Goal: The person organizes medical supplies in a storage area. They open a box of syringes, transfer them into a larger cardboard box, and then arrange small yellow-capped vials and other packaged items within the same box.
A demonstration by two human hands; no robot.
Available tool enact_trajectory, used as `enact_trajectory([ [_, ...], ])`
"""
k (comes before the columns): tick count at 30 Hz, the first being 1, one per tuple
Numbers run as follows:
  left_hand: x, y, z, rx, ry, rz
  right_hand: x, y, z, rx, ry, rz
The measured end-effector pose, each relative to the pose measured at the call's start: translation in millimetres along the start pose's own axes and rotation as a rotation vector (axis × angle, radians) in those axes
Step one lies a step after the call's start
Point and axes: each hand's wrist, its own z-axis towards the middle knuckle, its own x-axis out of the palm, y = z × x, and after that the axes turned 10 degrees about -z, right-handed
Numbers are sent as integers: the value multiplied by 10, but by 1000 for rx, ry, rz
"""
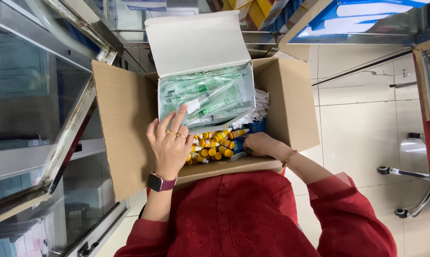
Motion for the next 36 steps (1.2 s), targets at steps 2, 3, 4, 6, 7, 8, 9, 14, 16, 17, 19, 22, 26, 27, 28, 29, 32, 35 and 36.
enact_trajectory([
  [2, -1, 0, 6, 0, -1, -3, -90, 24, -99, -9, -49, -63],
  [3, -1, 0, 9, 1, 1, -8, -164, 34, -158, -43, -157, -68],
  [4, -4, -5, 9, 1, 4, -15, -234, 49, -227, -78, -263, -71],
  [6, -3, -13, 6, 4, 5, -16, -417, 16, -377, -59, -324, -30],
  [7, -7, -14, 6, 5, 7, -15, -509, 3, -449, -44, -385, 12],
  [8, -10, -13, 9, 7, 4, -13, -648, -56, -550, -44, -388, 9],
  [9, -15, -12, 12, 6, 4, -11, -788, -113, -654, 72, -398, 75],
  [14, -33, -33, 13, 15, -5, -17, -879, -624, -765, 436, -611, 300],
  [16, -47, -41, 27, 14, 3, -23, -672, -932, -618, 503, -587, 140],
  [17, -51, -46, 30, 18, -1, -21, -765, -866, -656, 503, -594, 138],
  [19, -64, -40, 30, 9, 8, -31, -959, -735, -697, 505, -549, 241],
  [22, -54, -32, 23, 9, 4, -44, -1663, -177, -1042, 742, -565, 236],
  [26, -29, -29, 28, 16, 0, -42, -2163, 363, -1347, 508, -1082, 47],
  [27, -13, -28, 21, 15, 1, -37, -2322, 550, -1358, 416, -1117, -7],
  [28, -2, -22, 18, 16, 4, -32, -2480, 743, -1371, 326, -1151, -61],
  [29, 43, -4, -26, 19, 3, -32, -2491, 830, -1250, 327, -1155, -61],
  [32, 225, 86, -171, 54, -70, -9, -2530, 1048, -868, 81, -1114, -119],
  [35, 378, 197, -340, 102, -180, 71, -2447, 1180, -481, -50, -985, -119],
  [36, 364, 207, -343, 115, -193, 92, -2358, 1191, -379, -96, -998, -136],
])
